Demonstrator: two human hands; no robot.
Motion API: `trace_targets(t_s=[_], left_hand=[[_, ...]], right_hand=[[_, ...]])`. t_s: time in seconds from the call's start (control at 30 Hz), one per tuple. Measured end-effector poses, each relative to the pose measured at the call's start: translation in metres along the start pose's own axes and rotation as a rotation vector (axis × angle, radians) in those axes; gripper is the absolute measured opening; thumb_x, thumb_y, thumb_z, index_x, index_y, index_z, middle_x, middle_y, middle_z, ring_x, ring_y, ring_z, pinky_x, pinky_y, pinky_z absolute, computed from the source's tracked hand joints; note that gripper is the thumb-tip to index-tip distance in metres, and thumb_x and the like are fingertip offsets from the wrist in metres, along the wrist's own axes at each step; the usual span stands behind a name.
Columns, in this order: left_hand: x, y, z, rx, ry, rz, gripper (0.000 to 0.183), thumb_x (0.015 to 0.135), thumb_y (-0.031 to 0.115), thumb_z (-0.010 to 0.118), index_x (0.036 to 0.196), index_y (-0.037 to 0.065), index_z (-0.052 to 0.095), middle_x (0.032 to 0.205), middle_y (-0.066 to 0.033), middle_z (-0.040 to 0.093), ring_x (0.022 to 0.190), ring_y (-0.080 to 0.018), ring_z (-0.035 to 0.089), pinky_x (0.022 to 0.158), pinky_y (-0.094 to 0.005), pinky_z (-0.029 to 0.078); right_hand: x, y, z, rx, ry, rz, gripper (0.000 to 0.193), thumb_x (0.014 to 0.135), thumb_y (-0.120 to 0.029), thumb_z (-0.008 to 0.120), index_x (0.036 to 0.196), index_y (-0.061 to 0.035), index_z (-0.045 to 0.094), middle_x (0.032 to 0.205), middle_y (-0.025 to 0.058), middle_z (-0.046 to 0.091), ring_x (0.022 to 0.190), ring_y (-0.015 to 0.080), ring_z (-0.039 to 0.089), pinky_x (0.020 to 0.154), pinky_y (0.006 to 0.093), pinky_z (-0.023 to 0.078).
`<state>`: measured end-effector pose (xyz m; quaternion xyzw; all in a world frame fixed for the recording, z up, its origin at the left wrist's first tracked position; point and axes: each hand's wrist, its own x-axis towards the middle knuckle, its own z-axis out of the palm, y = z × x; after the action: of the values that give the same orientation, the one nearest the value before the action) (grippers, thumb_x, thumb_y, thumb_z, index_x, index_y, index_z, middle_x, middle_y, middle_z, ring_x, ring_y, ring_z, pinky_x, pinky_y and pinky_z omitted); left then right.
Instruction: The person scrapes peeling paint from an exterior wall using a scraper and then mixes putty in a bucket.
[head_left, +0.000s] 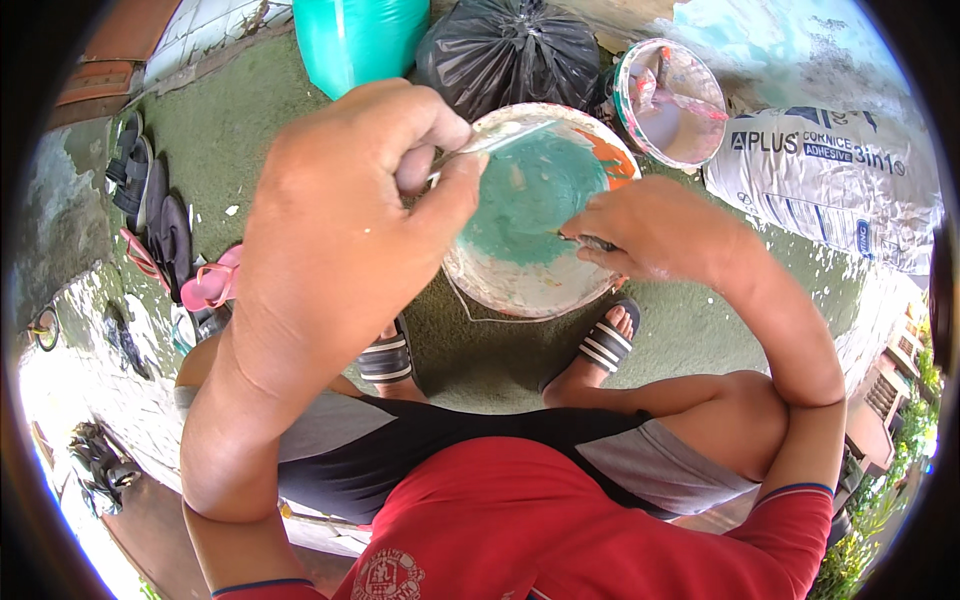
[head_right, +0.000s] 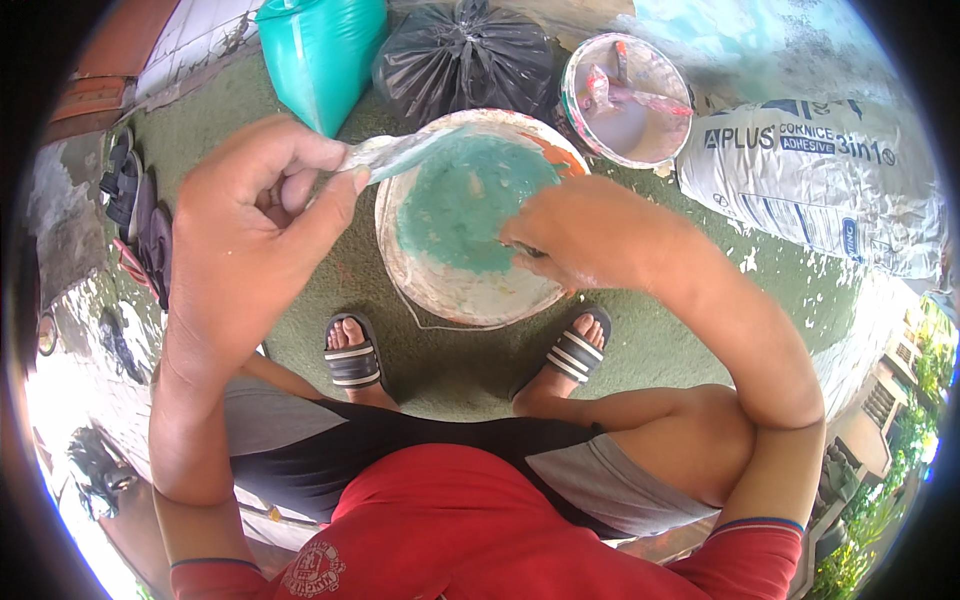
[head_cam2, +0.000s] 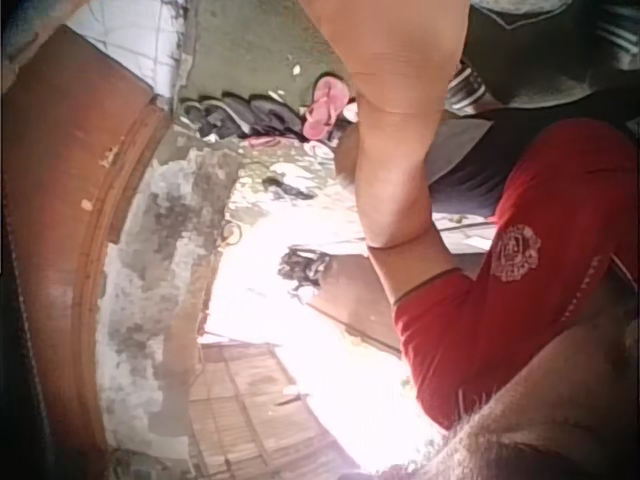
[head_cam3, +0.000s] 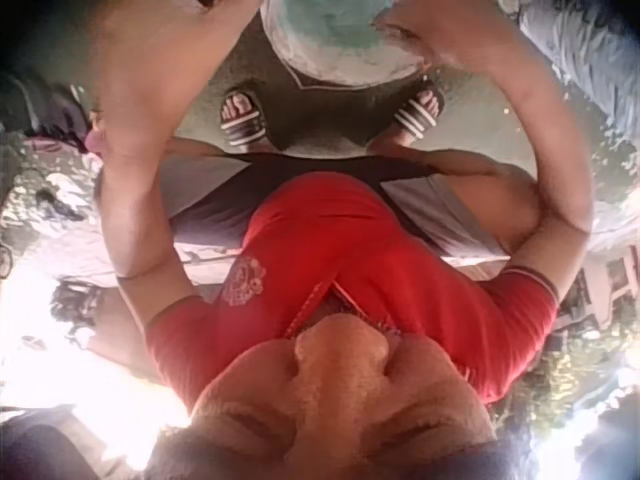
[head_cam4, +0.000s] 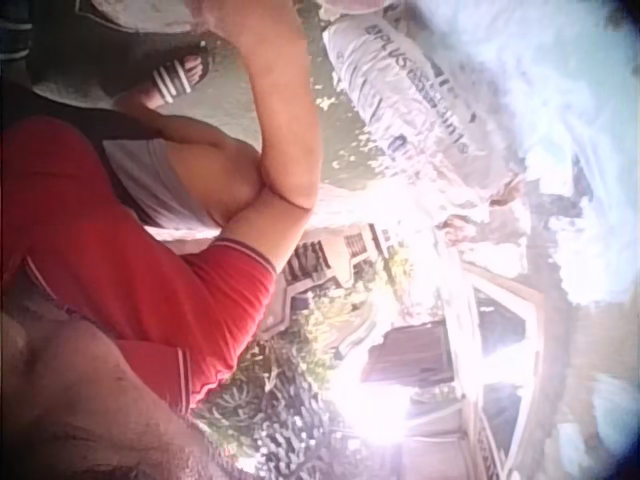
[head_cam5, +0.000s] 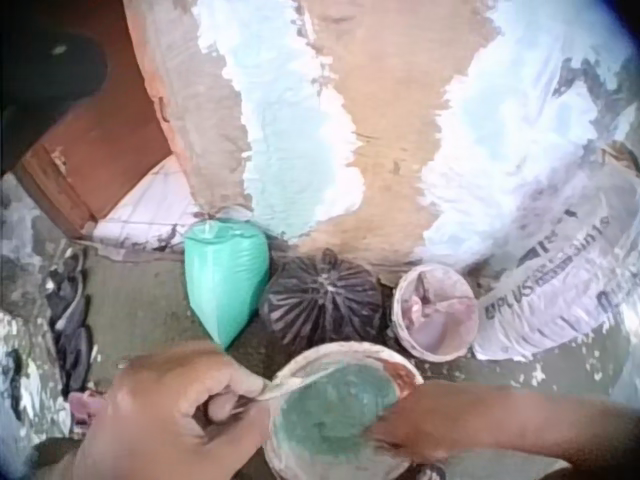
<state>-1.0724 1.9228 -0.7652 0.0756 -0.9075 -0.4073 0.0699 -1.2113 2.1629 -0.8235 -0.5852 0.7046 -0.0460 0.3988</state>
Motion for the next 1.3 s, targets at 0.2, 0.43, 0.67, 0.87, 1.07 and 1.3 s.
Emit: trace_targets(t_s=[0.2, 0.43, 0.67, 0.87, 1.07, 1.3], left_hand=[[0.006, 0.002, 0.004, 0.070, 0.021, 0.067, 0.012, 0.084, 0.001, 0.076, 0.092, 0.001, 0.068, 0.068, 0.0016, 0.042, 0.059, -0.0064, 0.038, 0.052, -0.0259, 0.033], [0.004, -0.003, 0.006, 0.071, 0.045, 0.078, 0.012, 0.083, 0.001, 0.077, 0.091, 0.001, 0.068, 0.066, 0.0007, 0.042, 0.058, -0.0075, 0.039, 0.052, -0.0268, 0.033], [0.004, 0.000, 0.005, 0.061, 0.020, 0.019, 0.011, 0.084, 0.000, 0.076, 0.091, 0.000, 0.068, 0.067, 0.0006, 0.043, 0.058, -0.0076, 0.040, 0.052, -0.0270, 0.034], [0.005, 0.000, 0.007, 0.052, 0.028, 0.070, 0.012, 0.084, -0.001, 0.076, 0.091, 0.000, 0.068, 0.067, 0.0001, 0.044, 0.059, -0.0088, 0.041, 0.052, -0.0274, 0.035], [0.003, -0.002, 0.006, 0.086, 0.024, 0.082, 0.013, 0.083, 0.000, 0.077, 0.093, 0.001, 0.068, 0.067, -0.0004, 0.044, 0.060, -0.0093, 0.041, 0.053, -0.0279, 0.035], [0.003, -0.002, 0.007, 0.037, 0.035, 0.086, 0.014, 0.082, -0.002, 0.077, 0.092, 0.000, 0.067, 0.067, -0.0004, 0.044, 0.059, -0.0089, 0.040, 0.053, -0.0275, 0.035]], right_hand=[[0.002, 0.005, 0.055, 0.039, -0.052, -0.065, 0.030, 0.095, -0.024, 0.063, 0.120, -0.0077, 0.070, 0.089, 0.0169, 0.071, 0.084, 0.0364, 0.069, 0.077, 0.0486, 0.053], [0.007, -0.010, 0.038, 0.081, -0.067, -0.004, 0.031, 0.096, -0.027, 0.062, 0.117, -0.0065, 0.071, 0.091, 0.0169, 0.072, 0.085, 0.0366, 0.069, 0.076, 0.0495, 0.053], [0.008, -0.001, 0.034, 0.049, 0.090, -0.018, 0.030, 0.095, -0.025, 0.063, 0.116, -0.0063, 0.072, 0.093, 0.0186, 0.072, 0.087, 0.0372, 0.070, 0.080, 0.0475, 0.054], [0.024, -0.002, 0.070, 0.009, -0.101, 0.028, 0.032, 0.094, -0.023, 0.064, 0.118, -0.0039, 0.072, 0.098, 0.0187, 0.073, 0.089, 0.0374, 0.070, 0.082, 0.0475, 0.055], [0.017, 0.005, 0.046, 0.134, 0.098, -0.001, 0.032, 0.094, -0.023, 0.064, 0.118, -0.0035, 0.071, 0.097, 0.0205, 0.073, 0.089, 0.0394, 0.070, 0.081, 0.0490, 0.054], [0.026, 0.021, 0.052, 0.191, 0.190, 0.088, 0.030, 0.096, -0.027, 0.065, 0.113, -0.0050, 0.073, 0.092, 0.0221, 0.072, 0.088, 0.0400, 0.070, 0.081, 0.0479, 0.054]])
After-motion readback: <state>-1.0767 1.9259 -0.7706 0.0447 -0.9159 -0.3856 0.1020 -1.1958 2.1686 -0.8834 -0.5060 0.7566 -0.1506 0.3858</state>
